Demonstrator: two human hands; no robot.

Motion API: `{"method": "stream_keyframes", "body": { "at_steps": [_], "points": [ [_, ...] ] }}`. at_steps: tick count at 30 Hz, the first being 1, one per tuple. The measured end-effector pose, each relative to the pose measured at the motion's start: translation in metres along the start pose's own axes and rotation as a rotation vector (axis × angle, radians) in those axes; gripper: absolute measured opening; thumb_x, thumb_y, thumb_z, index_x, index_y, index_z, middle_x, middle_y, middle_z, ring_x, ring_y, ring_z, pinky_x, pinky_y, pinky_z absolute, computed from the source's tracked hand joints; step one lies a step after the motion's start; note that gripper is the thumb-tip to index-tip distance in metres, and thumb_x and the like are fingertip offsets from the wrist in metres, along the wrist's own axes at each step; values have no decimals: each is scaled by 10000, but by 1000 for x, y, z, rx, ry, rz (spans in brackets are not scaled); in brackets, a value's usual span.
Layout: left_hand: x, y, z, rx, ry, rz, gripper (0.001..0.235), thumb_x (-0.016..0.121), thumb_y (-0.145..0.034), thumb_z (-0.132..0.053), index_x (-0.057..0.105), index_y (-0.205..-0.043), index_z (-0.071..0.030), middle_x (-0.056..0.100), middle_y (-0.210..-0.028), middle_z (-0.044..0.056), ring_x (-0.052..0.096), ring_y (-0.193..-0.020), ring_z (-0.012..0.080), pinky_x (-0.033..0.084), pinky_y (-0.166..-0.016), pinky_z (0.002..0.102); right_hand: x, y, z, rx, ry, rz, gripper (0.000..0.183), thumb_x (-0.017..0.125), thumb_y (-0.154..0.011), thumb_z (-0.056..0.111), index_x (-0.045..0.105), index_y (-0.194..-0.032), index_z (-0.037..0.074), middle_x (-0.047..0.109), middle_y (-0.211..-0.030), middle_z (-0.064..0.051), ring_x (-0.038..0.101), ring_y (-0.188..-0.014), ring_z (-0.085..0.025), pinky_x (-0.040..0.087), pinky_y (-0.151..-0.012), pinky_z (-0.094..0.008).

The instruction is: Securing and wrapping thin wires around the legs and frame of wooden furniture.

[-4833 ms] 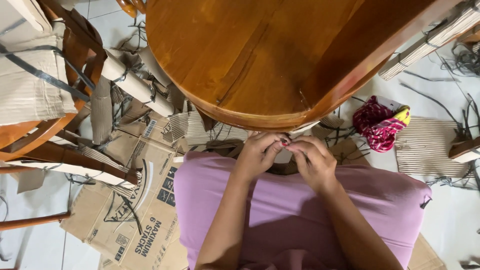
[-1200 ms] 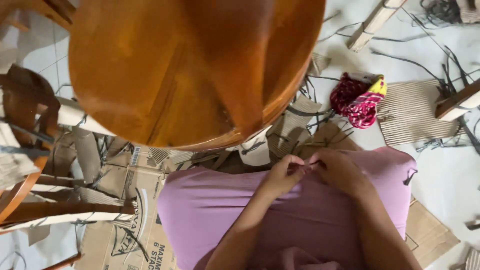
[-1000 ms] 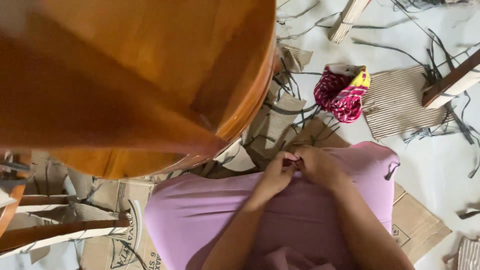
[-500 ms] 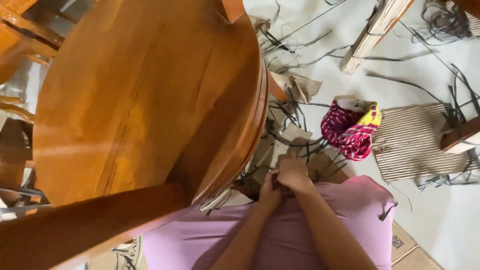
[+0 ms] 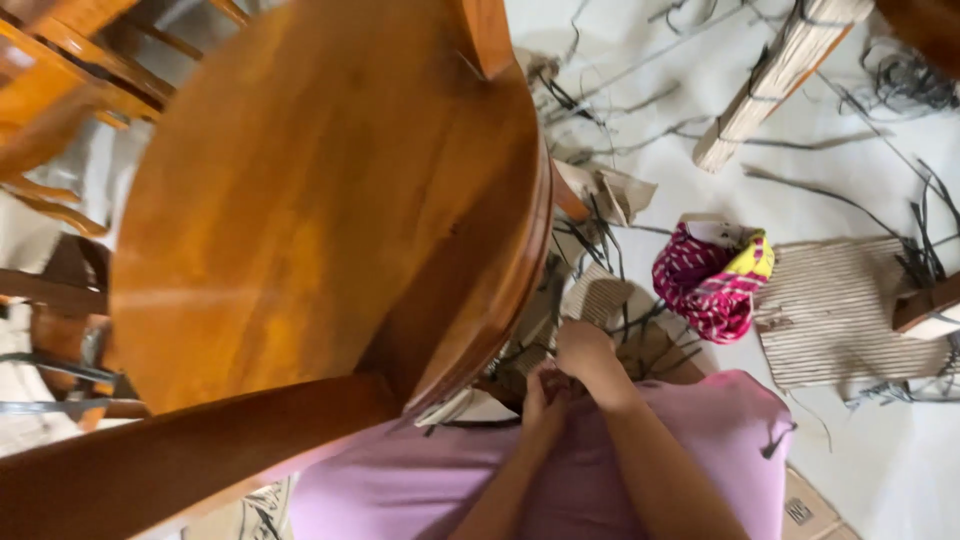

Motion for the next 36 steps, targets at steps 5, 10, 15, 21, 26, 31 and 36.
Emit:
{"method": "stream_keyframes", "body": {
  "at_steps": [5,10,15,21,26,31,36],
  "points": [
    [14,43,-53,123,264,104,452,564,-1003,-168,503,-1445,-93,627,-1399,80,597,-1254,187,439,-1109,350,-18,71,-11,-172,-267,-290,161,650,-895,120,806,-923,149,795,-957,-32,748,-907,-209,552,-834,-356],
    [10,92,-106,50,317,120,557,553,-1019,-342,496,-1499,-65,625,-1425,67,614,-1257,138,497,-1063,296,18,121,-25,-457,-651,-550,245,718,-856,89,768,-1087,154,820,-963,-22,778,-888,-128,565,-855,-256],
    [-23,139,-209,383,180,28,170,681,-982,-75,778,-1115,-34,776,-907,42,680,-791,89,568,-701,232,54,172,-21,-787,-1042,-690,225,813,-796,-48,658,-889,85,727,-788,-50,692,-687,-137,577,-661,-260],
    [-67,167,-246,458,257,77,137,715,-947,-68,755,-1049,13,773,-856,98,714,-692,139,582,-658,251,65,233,44,-858,-1220,-652,201,816,-825,-68,706,-893,86,713,-813,-12,638,-747,-81,506,-639,-225],
    [-110,179,-261,450,251,-46,142,850,-864,-123,812,-975,-43,778,-736,111,729,-626,157,596,-477,288,78,258,100,-599,-986,-717,181,818,-735,-80,767,-886,7,740,-695,-124,676,-632,-198,591,-632,-354],
    [-129,183,-278,500,198,-29,83,847,-863,-113,836,-938,-81,793,-719,77,688,-648,93,560,-555,276,88,268,118,-532,-961,-688,169,856,-727,-55,797,-873,7,739,-680,-122,700,-659,-212,611,-677,-372],
    [-114,206,-276,612,174,-25,107,849,-864,-125,820,-958,-84,790,-850,84,731,-754,161,573,-688,308,115,282,110,-661,-599,-927,85,800,-772,5,737,-802,54,704,-614,-86,641,-552,-214,541,-551,-307]
  ]
}}
Point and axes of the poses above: each hand's wrist, its own y-axis away from the middle knuckle, its own x-axis out of the palm, z = x × y, the point moved 10 cm from there along -y, towards the middle knuckle
